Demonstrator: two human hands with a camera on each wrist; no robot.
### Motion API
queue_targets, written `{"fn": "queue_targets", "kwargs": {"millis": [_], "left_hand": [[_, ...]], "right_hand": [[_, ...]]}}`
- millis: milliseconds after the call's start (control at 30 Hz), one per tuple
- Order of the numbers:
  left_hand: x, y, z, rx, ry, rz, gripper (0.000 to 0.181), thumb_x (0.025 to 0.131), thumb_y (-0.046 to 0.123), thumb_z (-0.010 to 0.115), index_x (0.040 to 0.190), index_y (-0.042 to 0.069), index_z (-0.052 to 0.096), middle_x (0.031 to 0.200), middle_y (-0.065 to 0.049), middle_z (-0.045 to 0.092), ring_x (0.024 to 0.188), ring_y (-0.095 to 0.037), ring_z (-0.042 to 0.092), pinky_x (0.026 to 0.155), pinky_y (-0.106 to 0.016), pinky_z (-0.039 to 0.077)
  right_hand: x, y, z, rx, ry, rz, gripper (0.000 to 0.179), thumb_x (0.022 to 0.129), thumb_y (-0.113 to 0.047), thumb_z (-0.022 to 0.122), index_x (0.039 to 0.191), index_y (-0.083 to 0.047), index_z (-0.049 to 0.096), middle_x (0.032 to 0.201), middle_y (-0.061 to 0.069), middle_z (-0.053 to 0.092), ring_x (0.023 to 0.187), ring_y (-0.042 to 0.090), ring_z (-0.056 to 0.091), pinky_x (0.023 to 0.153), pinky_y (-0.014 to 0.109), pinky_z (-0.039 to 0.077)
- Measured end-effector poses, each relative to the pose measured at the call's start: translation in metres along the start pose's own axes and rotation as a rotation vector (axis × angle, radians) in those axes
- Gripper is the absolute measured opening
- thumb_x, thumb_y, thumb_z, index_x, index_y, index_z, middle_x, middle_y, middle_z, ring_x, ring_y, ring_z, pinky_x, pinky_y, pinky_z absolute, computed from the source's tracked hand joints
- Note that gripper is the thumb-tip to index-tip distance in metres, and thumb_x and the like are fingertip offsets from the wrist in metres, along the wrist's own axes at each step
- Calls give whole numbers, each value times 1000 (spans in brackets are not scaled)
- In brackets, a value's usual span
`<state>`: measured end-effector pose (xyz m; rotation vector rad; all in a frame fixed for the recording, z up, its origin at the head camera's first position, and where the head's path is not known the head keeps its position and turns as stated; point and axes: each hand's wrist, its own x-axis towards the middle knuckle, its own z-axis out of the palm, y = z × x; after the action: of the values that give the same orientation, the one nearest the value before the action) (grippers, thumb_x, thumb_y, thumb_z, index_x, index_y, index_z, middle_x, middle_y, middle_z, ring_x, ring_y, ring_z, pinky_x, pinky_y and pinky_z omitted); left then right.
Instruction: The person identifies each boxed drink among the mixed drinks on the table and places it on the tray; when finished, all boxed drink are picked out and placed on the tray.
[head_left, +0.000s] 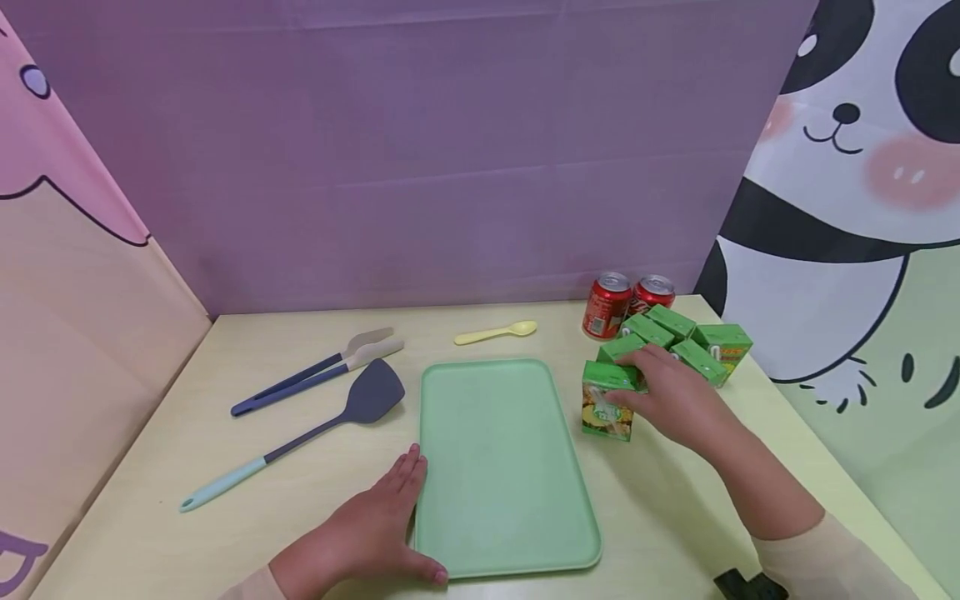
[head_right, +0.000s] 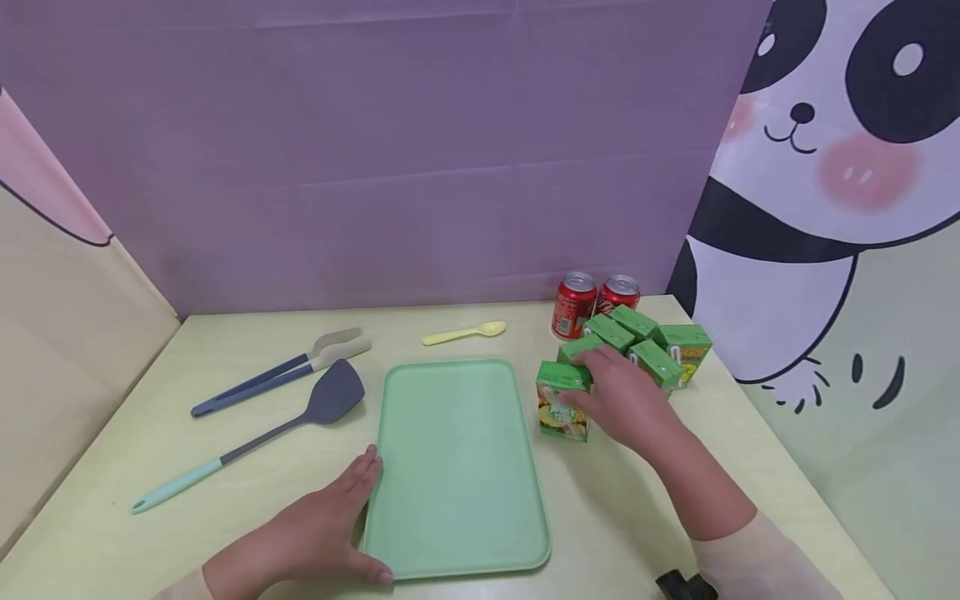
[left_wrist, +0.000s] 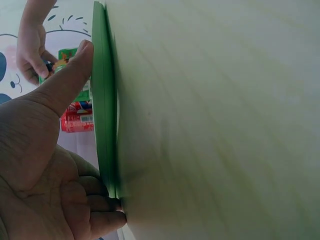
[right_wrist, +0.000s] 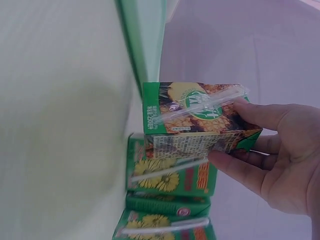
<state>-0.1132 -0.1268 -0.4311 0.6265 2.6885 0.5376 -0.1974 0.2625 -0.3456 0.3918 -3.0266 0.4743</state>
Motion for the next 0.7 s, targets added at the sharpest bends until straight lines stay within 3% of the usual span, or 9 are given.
{"fn": "queue_targets", "kwargs": {"millis": [300,533,700], "left_hand": [[-2,5,-5,-3,-4,-12,136,60,79,73,156,1,17,165,-15,7,152,-32,13,113,-53,33],[-2,6,-5,-12,-1,-18,137,59,79,74,156,1,17,165,-15,8,151,-32,14,111,-54,36],[-2,6,-5,-18,-6,-20,137,58,80,74,156,1,18,165,-14,8,151,-32,15,109,-55,38]], "right_hand": [[21,-31,-2,82,1,-39,56,89,-42,70,132,-8,57,135,17,53,127,39,48,101,61,41],[48,-58,14,175,10,-70,52,89,-39,72,131,-12,58,123,7,56,103,27,59,89,49,50],[68,-78,28,237,15,-94,53,88,-39,73,132,-13,58,124,4,55,101,23,59,86,44,51]]}}
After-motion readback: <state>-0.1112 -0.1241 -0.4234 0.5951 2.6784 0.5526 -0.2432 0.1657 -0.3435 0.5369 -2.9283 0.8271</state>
